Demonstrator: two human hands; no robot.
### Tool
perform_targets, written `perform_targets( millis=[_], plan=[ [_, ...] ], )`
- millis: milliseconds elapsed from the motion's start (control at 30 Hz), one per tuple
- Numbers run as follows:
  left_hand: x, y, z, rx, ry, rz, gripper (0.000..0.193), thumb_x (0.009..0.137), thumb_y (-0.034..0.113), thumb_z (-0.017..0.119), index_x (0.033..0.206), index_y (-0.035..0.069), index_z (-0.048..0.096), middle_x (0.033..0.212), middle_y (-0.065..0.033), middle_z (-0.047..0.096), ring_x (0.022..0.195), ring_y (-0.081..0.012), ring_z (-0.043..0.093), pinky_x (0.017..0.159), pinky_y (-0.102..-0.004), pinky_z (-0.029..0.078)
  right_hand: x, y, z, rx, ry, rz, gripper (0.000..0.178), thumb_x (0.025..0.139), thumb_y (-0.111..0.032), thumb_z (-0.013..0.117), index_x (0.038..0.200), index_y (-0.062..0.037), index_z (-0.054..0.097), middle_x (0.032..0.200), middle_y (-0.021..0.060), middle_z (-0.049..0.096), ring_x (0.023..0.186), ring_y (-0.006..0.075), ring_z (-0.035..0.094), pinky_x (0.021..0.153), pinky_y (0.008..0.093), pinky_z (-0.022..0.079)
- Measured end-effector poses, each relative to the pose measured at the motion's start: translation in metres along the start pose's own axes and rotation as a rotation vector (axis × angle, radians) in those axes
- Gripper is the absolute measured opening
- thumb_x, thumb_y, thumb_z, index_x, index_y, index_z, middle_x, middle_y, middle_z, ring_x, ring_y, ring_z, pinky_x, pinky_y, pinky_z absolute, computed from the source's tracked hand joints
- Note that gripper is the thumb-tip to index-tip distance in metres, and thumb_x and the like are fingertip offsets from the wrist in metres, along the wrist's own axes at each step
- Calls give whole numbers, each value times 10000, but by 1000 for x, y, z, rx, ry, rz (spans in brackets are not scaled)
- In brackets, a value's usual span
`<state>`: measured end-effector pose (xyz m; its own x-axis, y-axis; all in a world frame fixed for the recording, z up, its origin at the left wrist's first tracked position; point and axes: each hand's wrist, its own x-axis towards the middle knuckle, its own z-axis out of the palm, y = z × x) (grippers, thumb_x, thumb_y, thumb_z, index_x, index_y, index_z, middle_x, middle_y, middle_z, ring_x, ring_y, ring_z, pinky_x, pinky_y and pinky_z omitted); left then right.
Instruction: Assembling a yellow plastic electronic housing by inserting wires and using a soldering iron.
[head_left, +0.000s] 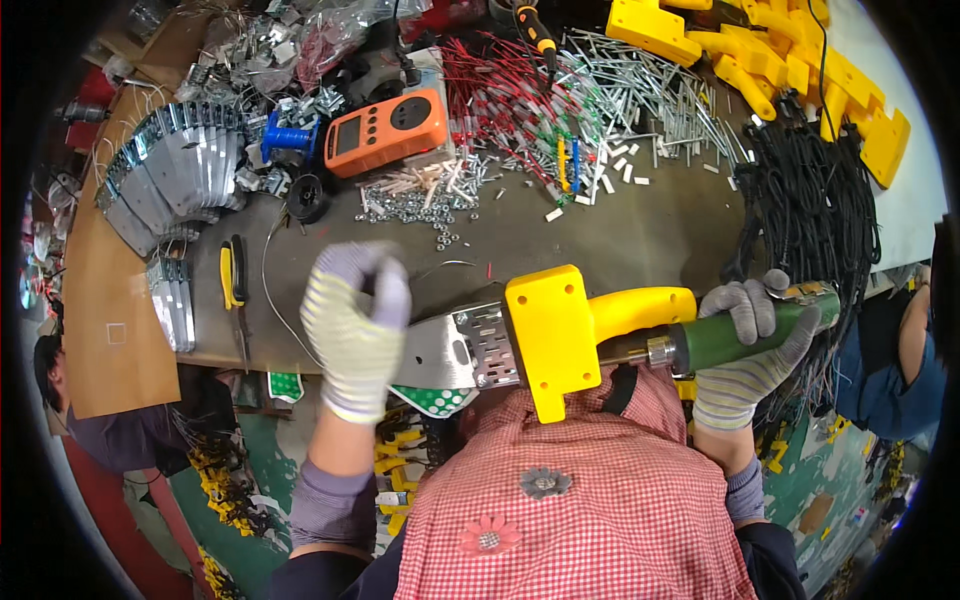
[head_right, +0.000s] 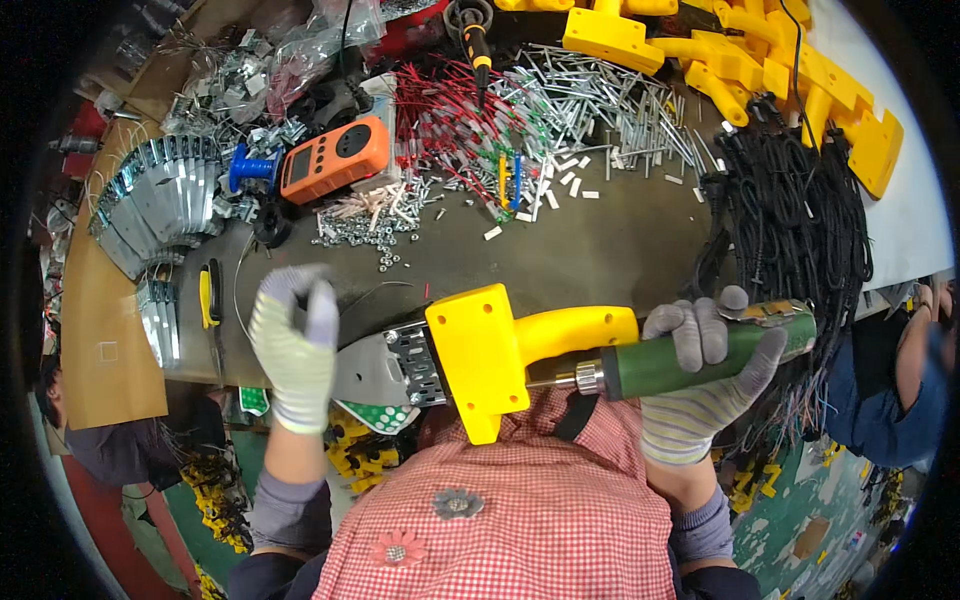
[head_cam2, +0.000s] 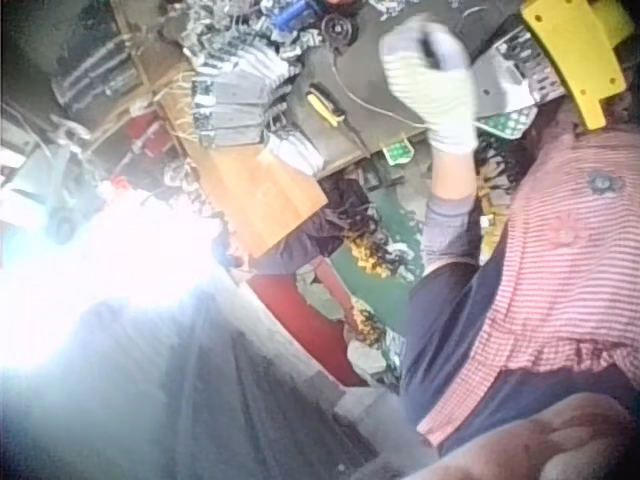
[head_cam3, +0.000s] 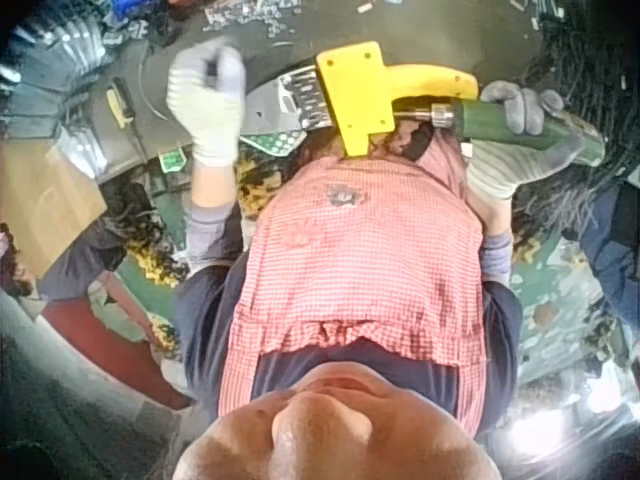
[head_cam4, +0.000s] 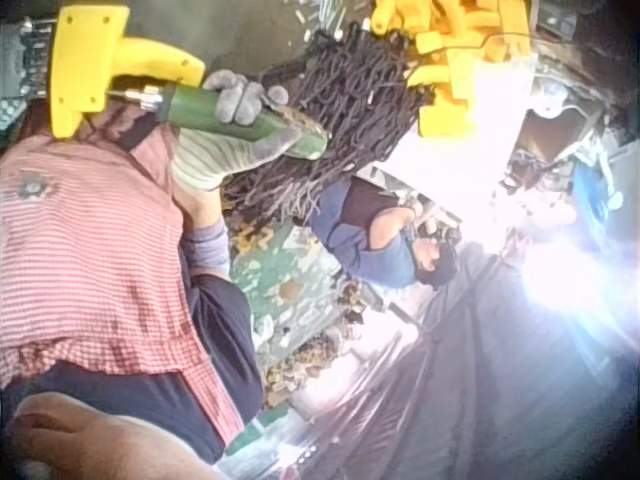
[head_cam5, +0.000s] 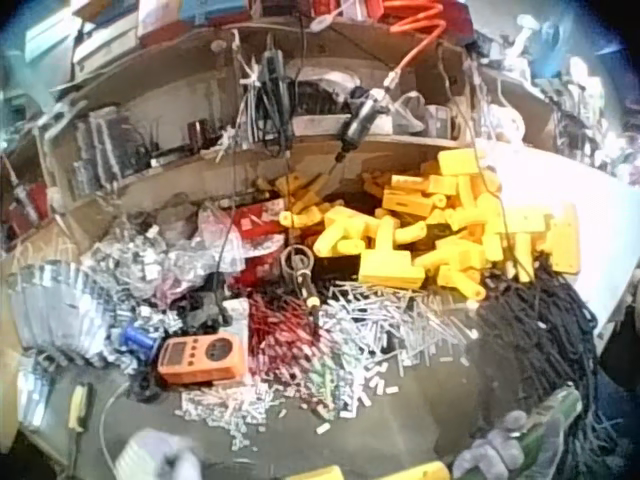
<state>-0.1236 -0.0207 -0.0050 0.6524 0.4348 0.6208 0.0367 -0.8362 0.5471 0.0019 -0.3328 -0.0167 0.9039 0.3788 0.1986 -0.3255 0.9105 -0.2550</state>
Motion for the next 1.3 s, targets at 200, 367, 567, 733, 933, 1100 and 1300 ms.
perform_targets(
  millis=[200, 367, 567, 733, 933, 1100, 1300],
  plan=[
    [38, -70, -17, 506, -264, 60, 146, 801, 117, 747, 930, 51, 725, 870, -115, 678, 802, -286, 651, 760, -397, 514, 1, -3, 1, -1, -8, 13, 382, 956, -356, 670, 1149, -44, 562, 659, -58, 384, 639, 94, 425, 960, 335, 444],
    [63, -89, -17, 623, -644, 164, 181, 783, 170, 750, 930, 66, 725, 900, -142, 677, 884, -338, 650, 796, -450, 516, 0, 0, 1, -15, 20, -4, 378, 975, -385, 649, 1126, -51, 555, 652, -62, 336, 599, 82, 353, 950, 302, 422],
    [76, -85, -3, 761, -575, 305, 132, 789, 172, 719, 877, 82, 682, 845, -126, 643, 813, -327, 643, 742, -439, 518, 0, 0, 2, -11, 39, 4, 382, 973, -387, 651, 1123, -50, 555, 652, -63, 324, 593, 80, 343, 932, 299, 418],
    [-1, 16, -14, -59, -341, -18, 155, 695, 87, 754, 820, 87, 663, 766, -67, 606, 721, -274, 575, 704, -396, 474, 1, 0, 4, -9, 67, 8, 379, 969, -386, 653, 1114, -51, 553, 648, -65, 322, 593, 79, 341, 928, 297, 414],
    [-81, 41, -6, 23, -331, 177, 183, 638, 156, 804, 764, 152, 672, 757, -16, 603, 778, -254, 566, 794, -424, 422, 9, 0, 1, -4, 23, 40, 378, 978, -376, 637, 1147, -47, 560, 652, -62, 335, 593, 86, 359, 969, 310, 423],
    [-98, 36, 0, 90, -278, 168, 211, 670, 330, 842, 804, 223, 720, 830, 30, 640, 863, -216, 582, 872, -455, 387, 8, -2, 1, -29, 19, 51, 352, 984, -376, 624, 1115, -54, 572, 655, -59, 339, 592, 88, 359, 982, 318, 435],
    [-94, 37, 2, 56, -251, 170, 201, 645, 252, 845, 751, 185, 688, 738, 6, 600, 792, -234, 559, 824, -445, 394, 7, 1, 1, -3, 26, 56, 315, 982, -374, 625, 1034, -70, 563, 650, -63, 333, 587, 86, 351, 974, 324, 447]
  ],
)
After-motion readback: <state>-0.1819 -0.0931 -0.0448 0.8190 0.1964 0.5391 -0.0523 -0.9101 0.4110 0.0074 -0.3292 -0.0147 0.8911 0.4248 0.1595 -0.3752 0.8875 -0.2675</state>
